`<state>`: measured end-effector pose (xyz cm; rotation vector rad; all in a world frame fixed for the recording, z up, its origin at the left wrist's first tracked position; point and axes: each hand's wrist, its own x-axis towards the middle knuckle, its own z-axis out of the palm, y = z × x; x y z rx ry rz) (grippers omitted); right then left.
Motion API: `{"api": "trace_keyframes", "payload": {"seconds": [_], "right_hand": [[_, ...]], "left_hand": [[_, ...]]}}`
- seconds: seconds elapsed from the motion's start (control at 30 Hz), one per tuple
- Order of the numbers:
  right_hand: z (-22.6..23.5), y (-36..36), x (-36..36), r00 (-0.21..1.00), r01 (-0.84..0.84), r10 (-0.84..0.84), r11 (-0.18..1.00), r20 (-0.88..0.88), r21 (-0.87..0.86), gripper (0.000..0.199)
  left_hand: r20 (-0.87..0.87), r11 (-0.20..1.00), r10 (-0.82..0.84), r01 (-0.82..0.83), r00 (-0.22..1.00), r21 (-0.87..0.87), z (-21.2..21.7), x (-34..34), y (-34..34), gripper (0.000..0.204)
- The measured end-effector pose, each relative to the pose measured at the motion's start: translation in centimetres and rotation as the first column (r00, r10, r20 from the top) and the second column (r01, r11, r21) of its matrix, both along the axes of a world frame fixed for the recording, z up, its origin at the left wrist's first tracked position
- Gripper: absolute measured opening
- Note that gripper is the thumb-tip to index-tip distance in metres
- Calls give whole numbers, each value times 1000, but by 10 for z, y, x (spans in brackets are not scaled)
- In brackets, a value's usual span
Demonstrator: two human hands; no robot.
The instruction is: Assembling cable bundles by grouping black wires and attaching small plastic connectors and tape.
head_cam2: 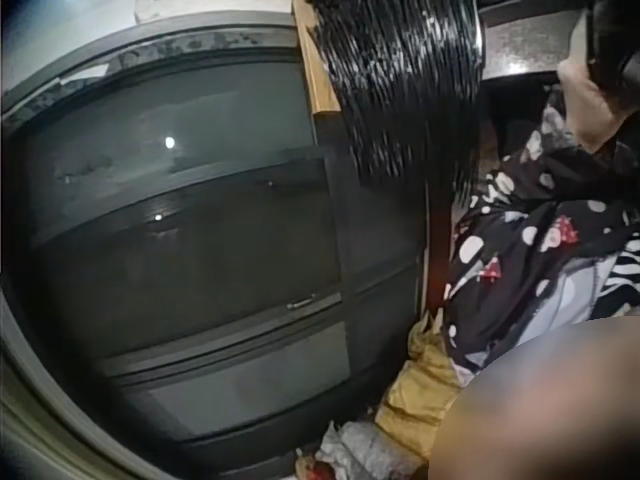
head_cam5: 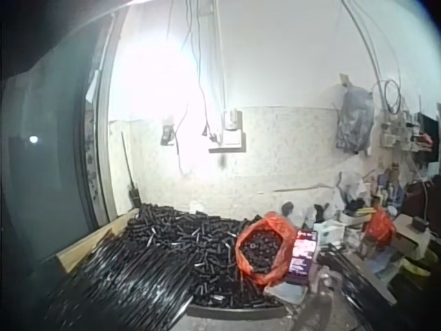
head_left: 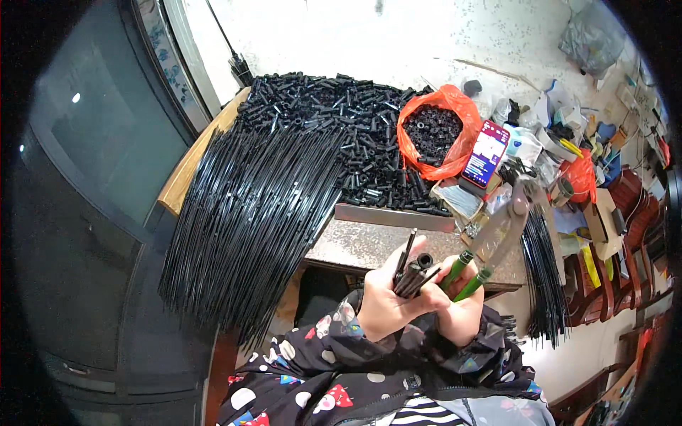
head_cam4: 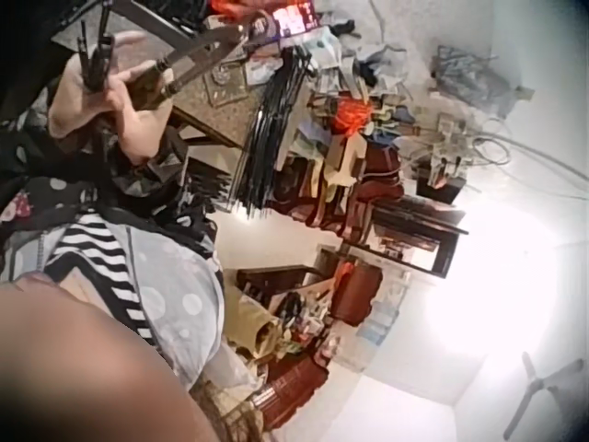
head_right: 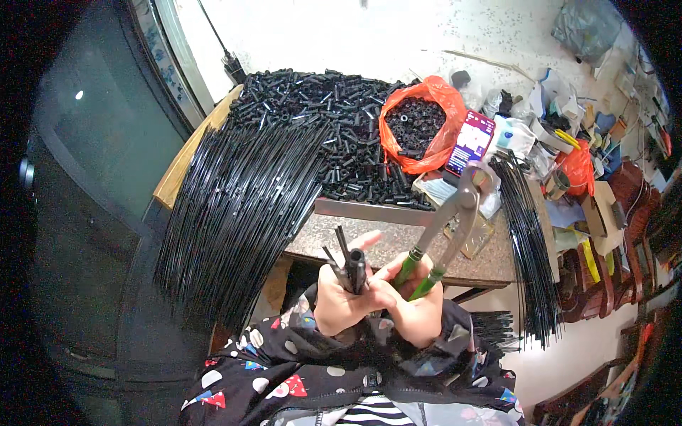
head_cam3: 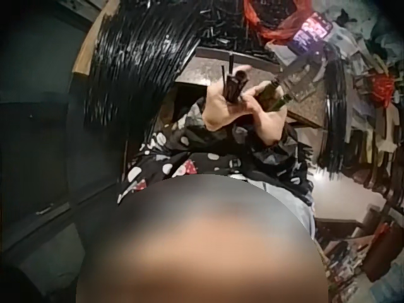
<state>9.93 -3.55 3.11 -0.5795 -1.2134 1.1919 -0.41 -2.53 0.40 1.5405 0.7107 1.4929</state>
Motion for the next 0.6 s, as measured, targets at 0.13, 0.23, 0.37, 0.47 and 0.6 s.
{"api": "trace_keyframes", "payload": {"seconds": [0.13,0.23,0.37,0.47,0.6], "right_hand": [[-12,1,-1,984,116,-135,981,119,155,22],[-6,6,3,986,-60,66,997,153,-40,27],[6,8,9,983,-96,145,927,109,-363,20],[4,5,41,832,-291,502,758,237,-583,10],[-14,-13,49,543,-372,685,715,485,-593,23]], "left_hand": [[-89,998,57,-60,994,-25,9,-5,0,70],[125,963,-238,251,963,-100,14,-13,6,68],[90,935,-275,288,957,-207,16,-34,10,51],[426,968,-138,213,894,-135,14,-53,19,64],[145,988,-135,143,980,-49,11,-54,30,78]]}}
